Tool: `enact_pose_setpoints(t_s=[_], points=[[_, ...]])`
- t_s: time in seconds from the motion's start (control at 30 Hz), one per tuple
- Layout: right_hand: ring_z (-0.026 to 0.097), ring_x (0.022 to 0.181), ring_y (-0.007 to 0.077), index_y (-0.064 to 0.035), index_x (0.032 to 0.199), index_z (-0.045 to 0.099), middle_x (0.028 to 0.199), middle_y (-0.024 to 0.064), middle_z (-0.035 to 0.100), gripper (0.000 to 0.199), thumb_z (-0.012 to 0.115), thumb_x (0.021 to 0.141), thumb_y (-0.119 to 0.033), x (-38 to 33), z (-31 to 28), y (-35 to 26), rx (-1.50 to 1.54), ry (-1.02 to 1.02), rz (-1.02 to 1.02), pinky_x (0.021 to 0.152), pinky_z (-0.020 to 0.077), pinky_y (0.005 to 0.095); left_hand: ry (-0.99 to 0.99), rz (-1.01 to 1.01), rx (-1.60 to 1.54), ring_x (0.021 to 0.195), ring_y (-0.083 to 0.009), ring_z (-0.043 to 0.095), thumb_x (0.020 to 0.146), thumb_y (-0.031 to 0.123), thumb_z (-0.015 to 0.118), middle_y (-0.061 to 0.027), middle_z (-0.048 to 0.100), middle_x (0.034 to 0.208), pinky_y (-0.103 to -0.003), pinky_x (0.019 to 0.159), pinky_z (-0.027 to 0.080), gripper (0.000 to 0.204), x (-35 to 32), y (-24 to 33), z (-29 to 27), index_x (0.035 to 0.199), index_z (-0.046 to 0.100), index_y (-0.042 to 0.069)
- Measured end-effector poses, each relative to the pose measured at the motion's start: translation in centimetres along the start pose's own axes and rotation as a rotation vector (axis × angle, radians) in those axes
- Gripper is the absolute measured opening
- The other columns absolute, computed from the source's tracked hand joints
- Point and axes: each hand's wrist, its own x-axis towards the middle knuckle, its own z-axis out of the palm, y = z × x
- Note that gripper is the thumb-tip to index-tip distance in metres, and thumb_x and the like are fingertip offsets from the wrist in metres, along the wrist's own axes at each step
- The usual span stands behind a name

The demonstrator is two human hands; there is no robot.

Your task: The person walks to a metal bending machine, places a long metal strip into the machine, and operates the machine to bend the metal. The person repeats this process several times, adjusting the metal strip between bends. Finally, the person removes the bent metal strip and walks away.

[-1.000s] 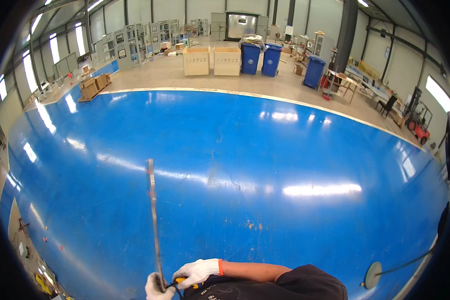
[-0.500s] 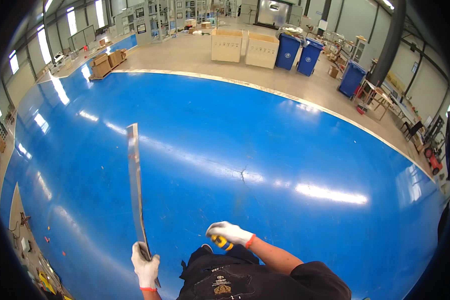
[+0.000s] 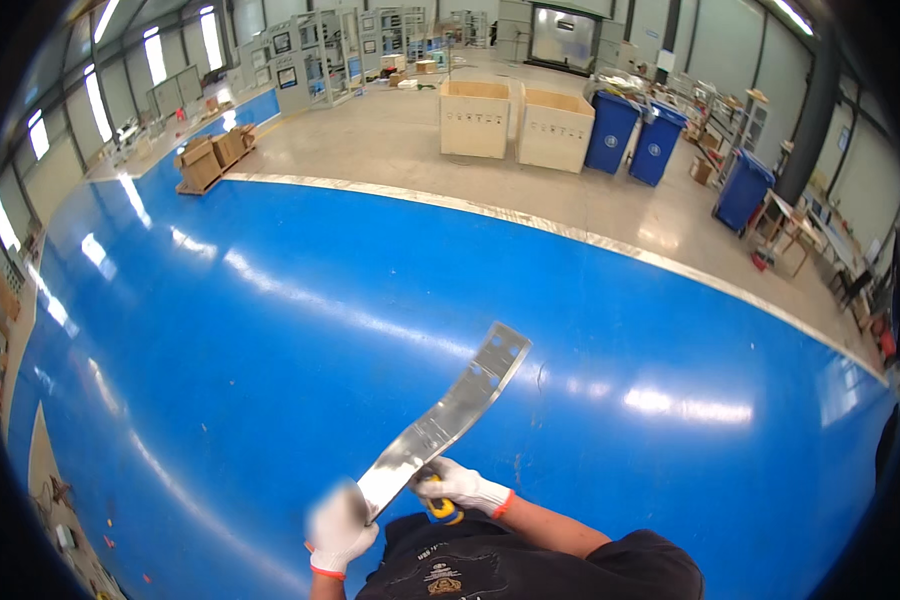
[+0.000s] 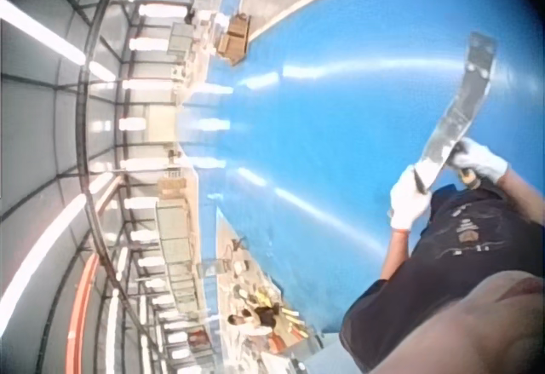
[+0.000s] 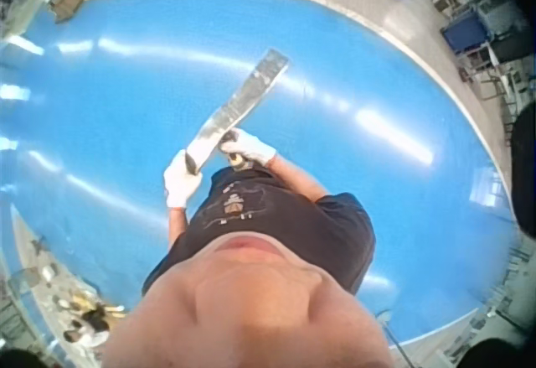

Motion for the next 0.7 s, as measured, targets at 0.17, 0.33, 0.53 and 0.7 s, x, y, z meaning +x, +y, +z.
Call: enact_pose_setpoints(t_s=[0.17, 0.33, 0.53, 0.7], points=[[0.06, 0.13, 0.0248, -0.003, 0.16, 0.038, 0.138, 0.015, 0.061, 0.091, 0.087, 0.086, -0.022, 17.3, -10.2, -9.8, 0.069, -0.128, -0.298, 0.112, 0.0486, 0.0416, -0.129, 0.141, -0.059, 0.089, -0.0393, 0.071, 0.065, 0.018, 0.078, -0.0161, 0.071, 0.097, -0.049, 0.077, 0.056, 0.06, 22.1, -2.4, -0.4, 0.12, 0.062, 0.004], [0.055, 0.136, 0.0297, -0.0089, 0.13, 0.052, 0.137, 0.016, 0.058, 0.056, 0.086, 0.086, -0.013, 35.7, -21.7, -15.4, 0.218, -0.117, -0.483, 0.116, 0.0462, 0.0496, -0.062, 0.321, -0.06, 0.077, -0.0357, 0.068, 0.065, 0.022, 0.079, -0.0136, 0.064, 0.084, -0.047, 0.066, 0.054, 0.041, 46.6, -7.9, 2.4, 0.103, 0.07, 0.009], [0.061, 0.121, 0.0277, -0.0141, 0.122, 0.05, 0.128, 0.0157, 0.061, 0.047, 0.072, 0.084, 0.002, 57.4, -38.5, -28.6, 0.253, 0.416, -0.516, 0.097, 0.0606, 0.0457, 0.227, 0.527, -0.084, 0.094, -0.0364, 0.071, 0.07, 0.036, 0.095, -0.0188, 0.072, 0.108, -0.043, 0.078, 0.058, 0.082, 82.6, -8.7, -6.5, 0.134, 0.06, -0.001], [0.069, 0.102, 0.0297, -0.016, 0.122, 0.052, 0.126, 0.0148, 0.061, 0.039, 0.064, 0.09, 0.003, 66.1, -54.1, -38.2, 0.446, 0.742, -0.575, 0.066, 0.0681, 0.0424, 0.969, 0.679, -0.595, 0.096, -0.0288, 0.066, 0.081, 0.043, 0.087, -0.0185, 0.068, 0.118, -0.039, 0.077, 0.055, 0.084, 106.3, -9.0, -22.3, 0.144, 0.056, -0.002]])
